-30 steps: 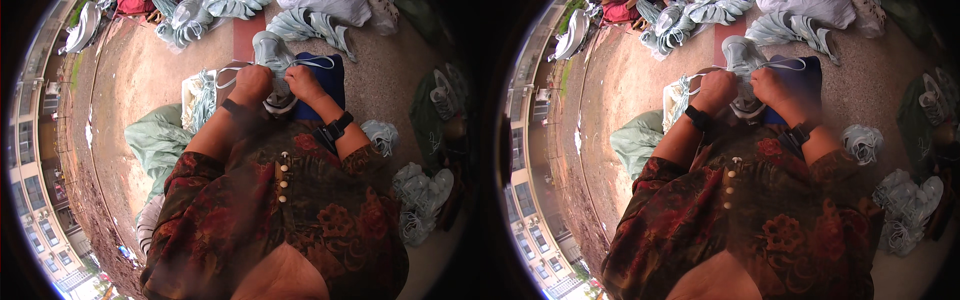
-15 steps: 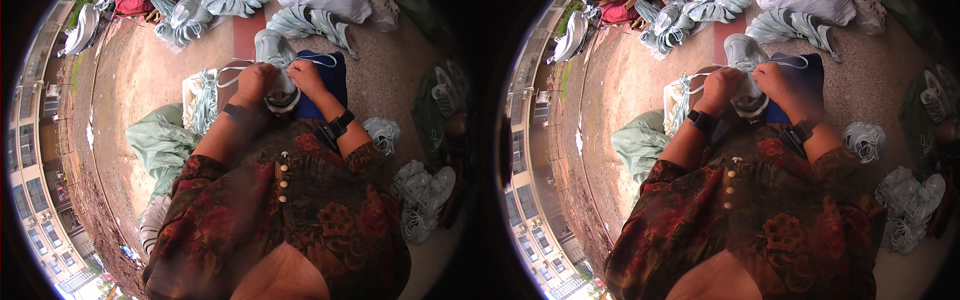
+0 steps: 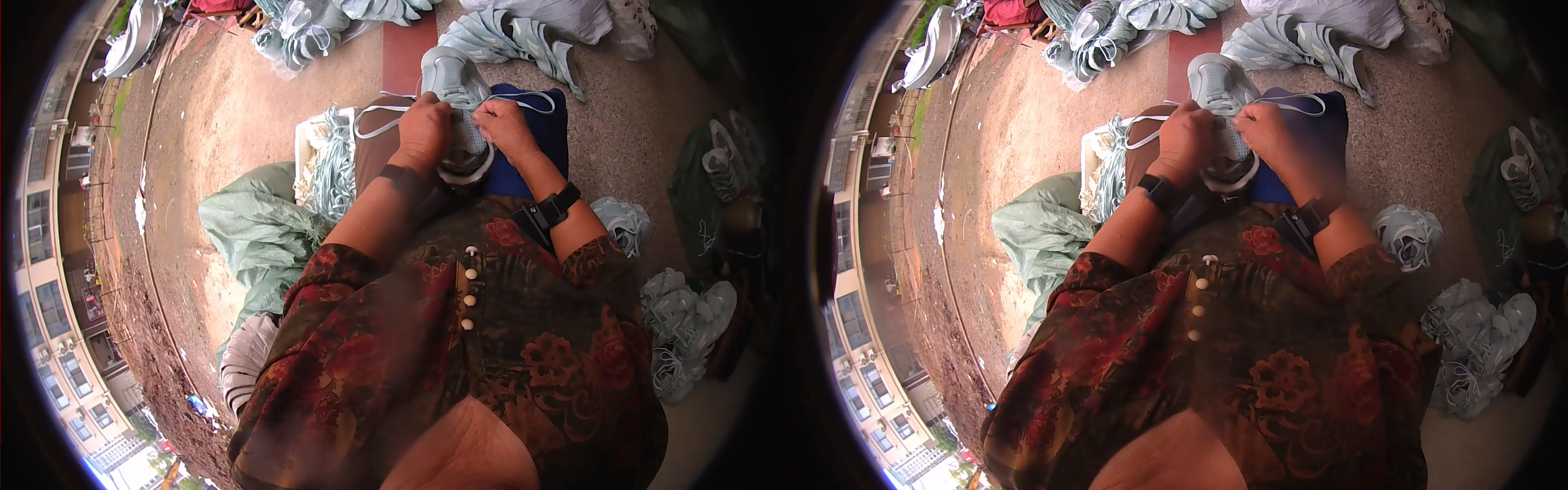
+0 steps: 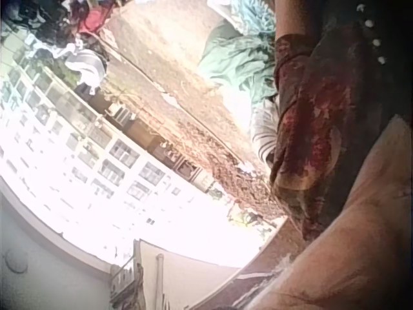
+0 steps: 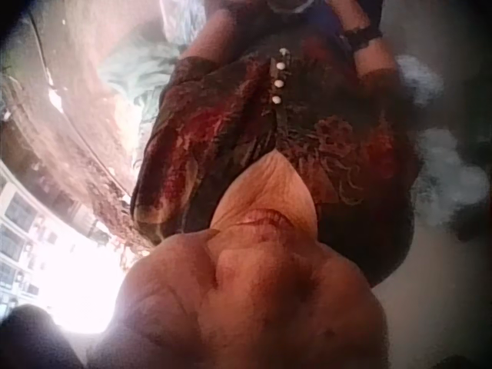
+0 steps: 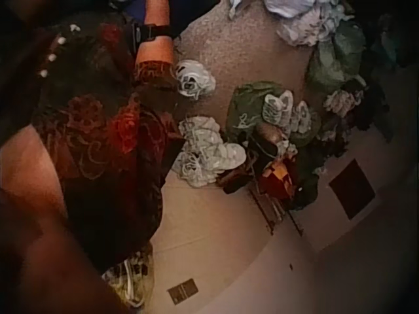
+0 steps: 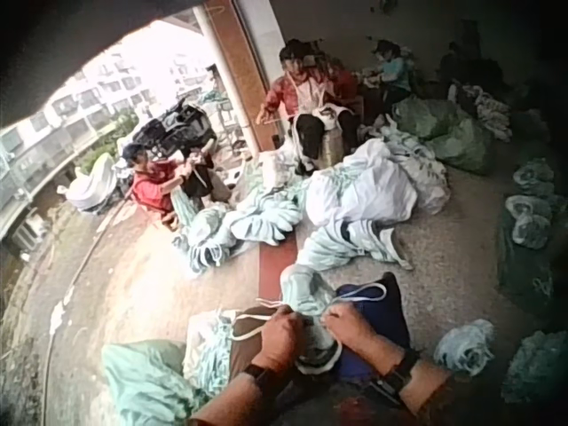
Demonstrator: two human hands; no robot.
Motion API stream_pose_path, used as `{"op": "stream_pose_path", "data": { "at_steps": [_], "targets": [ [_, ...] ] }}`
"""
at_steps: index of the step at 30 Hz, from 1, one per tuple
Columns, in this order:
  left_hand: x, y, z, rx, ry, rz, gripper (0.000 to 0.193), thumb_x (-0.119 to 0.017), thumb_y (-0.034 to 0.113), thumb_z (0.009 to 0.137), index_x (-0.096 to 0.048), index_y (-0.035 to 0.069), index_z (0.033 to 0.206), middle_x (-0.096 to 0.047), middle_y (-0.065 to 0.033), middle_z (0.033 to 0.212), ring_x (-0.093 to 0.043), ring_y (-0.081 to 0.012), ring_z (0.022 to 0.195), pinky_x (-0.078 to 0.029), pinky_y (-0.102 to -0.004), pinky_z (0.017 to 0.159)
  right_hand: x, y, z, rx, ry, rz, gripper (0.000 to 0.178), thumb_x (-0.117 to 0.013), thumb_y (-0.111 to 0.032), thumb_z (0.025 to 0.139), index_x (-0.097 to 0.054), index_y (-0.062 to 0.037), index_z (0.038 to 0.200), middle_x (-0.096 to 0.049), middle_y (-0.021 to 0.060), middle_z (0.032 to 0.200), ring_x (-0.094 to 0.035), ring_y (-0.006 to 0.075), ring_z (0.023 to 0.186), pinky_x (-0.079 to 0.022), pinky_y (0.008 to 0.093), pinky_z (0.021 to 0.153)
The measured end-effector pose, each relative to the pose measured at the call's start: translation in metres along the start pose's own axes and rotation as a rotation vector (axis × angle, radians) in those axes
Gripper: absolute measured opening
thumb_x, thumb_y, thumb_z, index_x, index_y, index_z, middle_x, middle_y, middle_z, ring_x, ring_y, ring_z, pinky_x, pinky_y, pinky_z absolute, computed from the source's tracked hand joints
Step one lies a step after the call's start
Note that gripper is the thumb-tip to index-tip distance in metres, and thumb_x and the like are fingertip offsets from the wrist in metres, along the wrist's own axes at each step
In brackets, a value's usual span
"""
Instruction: The person sits on the ground and laces a light blue sneaker. They thread the laces through the eyelets, pull them tight, and tie a knot. The person handles the shoe and laces by hand throughout the process.
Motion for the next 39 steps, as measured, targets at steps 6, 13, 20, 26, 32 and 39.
{"op": "stream_pose_path", "data": {
  "at_steps": [6,13,20,26,32,39],
  "targets": [
    [0.01,-0.003,-0.009,-0.101,0.059,-0.094,0.005,-0.06,0.012,0.071,-0.065,0.011,0.071,-0.059,-0.0077,0.078,-0.06,-0.0273,0.07,-0.049,-0.0364,0.061,0.002,-0.001,-0.002,-0.003,-0.019,0.029,0.013,-0.058,-0.008,0.082,-0.058,-0.0009,0.071,-0.051,-0.0008,0.057,-0.043,0.0051,0.046,-0.033,0.0204,0.042],
    [0.008,-0.003,-0.005,-0.027,0.1,-0.086,0.005,-0.061,0.012,0.073,-0.065,0.011,0.076,-0.061,-0.0075,0.074,-0.061,-0.0265,0.072,-0.049,-0.0359,0.06,0.001,-0.004,-0.007,-0.018,-0.022,0.065,0.013,-0.057,-0.009,0.082,-0.058,-0.001,0.072,-0.049,-0.0018,0.055,-0.042,0.0045,0.046,-0.032,0.019,0.044],
    [0.011,0.001,-0.004,-0.149,0.079,-0.227,0.01,-0.063,0.014,0.073,-0.066,0.012,0.082,-0.063,-0.0091,0.077,-0.06,-0.0275,0.075,-0.049,-0.0372,0.064,0.004,0.002,-0.004,-0.002,0.017,0.076,0.013,-0.056,-0.008,0.084,-0.058,-0.0011,0.073,-0.049,-0.0018,0.055,-0.041,0.0043,0.046,-0.031,0.0195,0.043],
    [0.001,0.014,0.006,-0.226,-0.005,-0.069,0.007,-0.06,0.016,0.073,-0.064,0.012,0.077,-0.058,-0.0092,0.073,-0.058,-0.0287,0.074,-0.048,-0.0379,0.064,0.006,0.006,-0.003,-0.05,0.049,0.042,0.014,-0.055,-0.007,0.085,-0.057,-0.0015,0.072,-0.049,-0.0015,0.054,-0.041,0.0044,0.045,-0.03,0.0198,0.043],
    [-0.009,0.018,0.008,-0.321,-0.018,0.001,0.005,-0.061,0.014,0.073,-0.061,0.01,0.077,-0.056,-0.0096,0.079,-0.057,-0.0291,0.077,-0.047,-0.0382,0.066,0.008,0.007,-0.005,-0.074,0.036,0.094,0.015,-0.054,-0.008,0.085,-0.057,-0.0027,0.071,-0.049,-0.0016,0.055,-0.041,0.0044,0.045,-0.029,0.0192,0.043],
    [-0.003,-0.006,0.017,-0.086,0.099,-0.782,0.006,-0.056,0.009,0.084,-0.054,0.004,0.085,-0.054,-0.0032,0.078,-0.053,-0.0158,0.072,-0.043,-0.0285,0.065,0.005,-0.006,-0.01,0.017,0.022,0.166,0.013,-0.055,-0.008,0.085,-0.058,-0.0022,0.073,-0.051,-0.0022,0.058,-0.042,0.0042,0.048,-0.03,0.0189,0.044]
  ]
}}
Point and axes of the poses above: each hand's wrist, its own z-axis towards the middle knuckle, its own x-axis out of the back of the hand, y = z × x, the point moved 6 cm from there along z, towards the middle knuckle
